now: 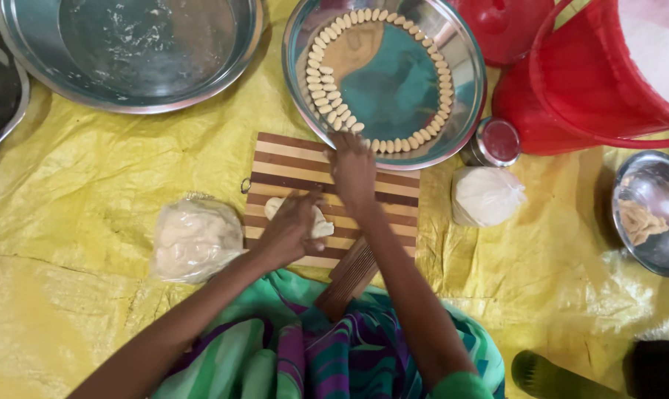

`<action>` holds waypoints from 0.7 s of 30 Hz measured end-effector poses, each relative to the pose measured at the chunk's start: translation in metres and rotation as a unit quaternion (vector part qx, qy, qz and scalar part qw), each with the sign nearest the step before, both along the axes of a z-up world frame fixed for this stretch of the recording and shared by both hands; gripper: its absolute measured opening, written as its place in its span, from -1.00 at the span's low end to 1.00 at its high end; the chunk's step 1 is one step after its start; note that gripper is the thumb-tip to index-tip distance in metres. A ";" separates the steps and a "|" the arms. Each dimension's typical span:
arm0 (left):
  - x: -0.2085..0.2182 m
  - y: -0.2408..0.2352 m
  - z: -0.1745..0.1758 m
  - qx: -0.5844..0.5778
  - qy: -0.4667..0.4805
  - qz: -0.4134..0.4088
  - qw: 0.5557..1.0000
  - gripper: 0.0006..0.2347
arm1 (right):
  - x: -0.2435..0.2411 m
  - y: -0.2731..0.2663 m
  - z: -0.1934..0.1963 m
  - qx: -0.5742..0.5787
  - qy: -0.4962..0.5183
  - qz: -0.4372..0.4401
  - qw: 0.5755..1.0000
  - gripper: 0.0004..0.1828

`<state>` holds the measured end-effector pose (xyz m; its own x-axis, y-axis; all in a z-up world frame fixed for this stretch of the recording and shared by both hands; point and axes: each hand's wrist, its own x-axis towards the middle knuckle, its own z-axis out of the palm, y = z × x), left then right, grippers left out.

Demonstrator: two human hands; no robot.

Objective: The person rolls small pieces of dough into balls and presses them onto a ridged wooden tool to create a textured pattern. The shaped pieces are then placed into a metal tray.

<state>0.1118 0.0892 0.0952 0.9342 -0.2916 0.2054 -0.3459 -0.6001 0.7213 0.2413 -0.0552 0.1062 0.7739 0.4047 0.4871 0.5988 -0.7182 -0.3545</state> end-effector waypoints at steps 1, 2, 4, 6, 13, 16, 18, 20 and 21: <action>0.000 -0.005 -0.006 0.017 -0.016 0.000 1.000 -0.08 | -0.018 0.001 0.002 0.033 0.032 -0.019 0.999 -0.75; -0.001 -0.007 -0.013 0.035 -0.032 0.012 0.999 -0.10 | -0.039 0.000 0.004 0.065 0.064 -0.033 0.995 -0.77; -0.004 -0.009 -0.027 0.073 -0.063 0.040 0.995 -0.15 | -0.089 -0.013 0.005 0.072 0.123 0.007 0.990 -0.73; -0.006 -0.010 -0.038 0.038 -0.034 0.045 0.998 -0.19 | -0.124 -0.021 0.002 0.073 0.138 0.002 0.988 -0.77; -0.004 -0.013 -0.025 0.068 -0.001 0.037 0.997 -0.55 | -0.131 -0.036 -0.011 0.160 0.241 -0.028 0.957 -0.83; -0.003 -0.017 -0.018 0.078 0.058 0.062 0.993 -0.51 | -0.126 -0.042 -0.020 0.147 0.222 -0.028 0.963 -0.82; 0.001 -0.019 -0.016 0.100 0.073 0.076 0.989 -0.59 | -0.124 -0.042 -0.025 0.129 0.153 -0.020 0.980 -0.87; 0.004 -0.021 -0.019 0.104 0.066 0.079 0.989 -0.64 | -0.120 -0.044 -0.030 0.166 0.221 -0.030 0.960 -0.81; 0.004 -0.022 -0.022 0.098 0.052 0.073 0.991 -0.65 | -0.118 -0.045 -0.033 0.184 0.256 -0.034 0.948 -0.79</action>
